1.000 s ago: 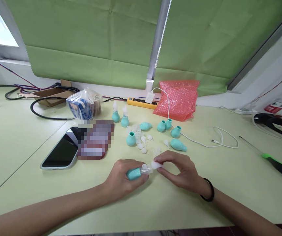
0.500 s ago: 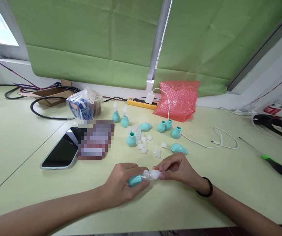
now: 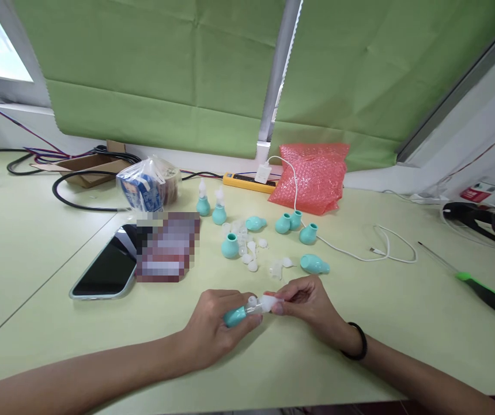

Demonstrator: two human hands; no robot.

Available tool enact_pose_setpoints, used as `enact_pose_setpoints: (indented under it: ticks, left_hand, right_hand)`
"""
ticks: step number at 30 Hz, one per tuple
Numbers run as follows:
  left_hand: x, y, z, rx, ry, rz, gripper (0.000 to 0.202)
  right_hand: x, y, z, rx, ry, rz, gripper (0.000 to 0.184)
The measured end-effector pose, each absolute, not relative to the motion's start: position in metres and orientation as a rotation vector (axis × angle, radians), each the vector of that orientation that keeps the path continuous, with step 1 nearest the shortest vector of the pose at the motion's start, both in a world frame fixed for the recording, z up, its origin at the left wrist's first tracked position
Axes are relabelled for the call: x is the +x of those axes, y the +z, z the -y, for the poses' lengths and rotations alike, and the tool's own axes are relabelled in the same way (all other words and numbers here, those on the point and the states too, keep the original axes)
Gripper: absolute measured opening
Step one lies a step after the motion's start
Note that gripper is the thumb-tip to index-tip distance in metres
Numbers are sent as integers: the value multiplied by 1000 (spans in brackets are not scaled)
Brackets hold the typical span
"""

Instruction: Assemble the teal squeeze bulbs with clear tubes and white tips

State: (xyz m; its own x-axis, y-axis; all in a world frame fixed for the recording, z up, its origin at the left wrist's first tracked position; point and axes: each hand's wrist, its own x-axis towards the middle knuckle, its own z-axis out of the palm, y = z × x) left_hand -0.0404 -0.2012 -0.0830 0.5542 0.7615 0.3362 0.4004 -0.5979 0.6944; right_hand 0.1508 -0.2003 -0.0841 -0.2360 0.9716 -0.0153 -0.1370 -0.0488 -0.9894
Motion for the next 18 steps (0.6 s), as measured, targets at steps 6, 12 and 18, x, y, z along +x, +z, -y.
enact_pose_setpoints:
  ticks: [6, 12, 18]
  left_hand:
    - [-40, -82, 203, 2262, 955, -864, 22]
    - [-41, -85, 201, 2472, 1182, -737, 15]
    - [-39, -85, 199, 2455, 1266, -833, 17]
  right_hand:
    - [148, -81, 203, -987, 1603, 1229, 16]
    - [152, -78, 204, -930, 1634, 1278, 12]
    - [151, -72, 208, -884, 1444, 1409, 22]
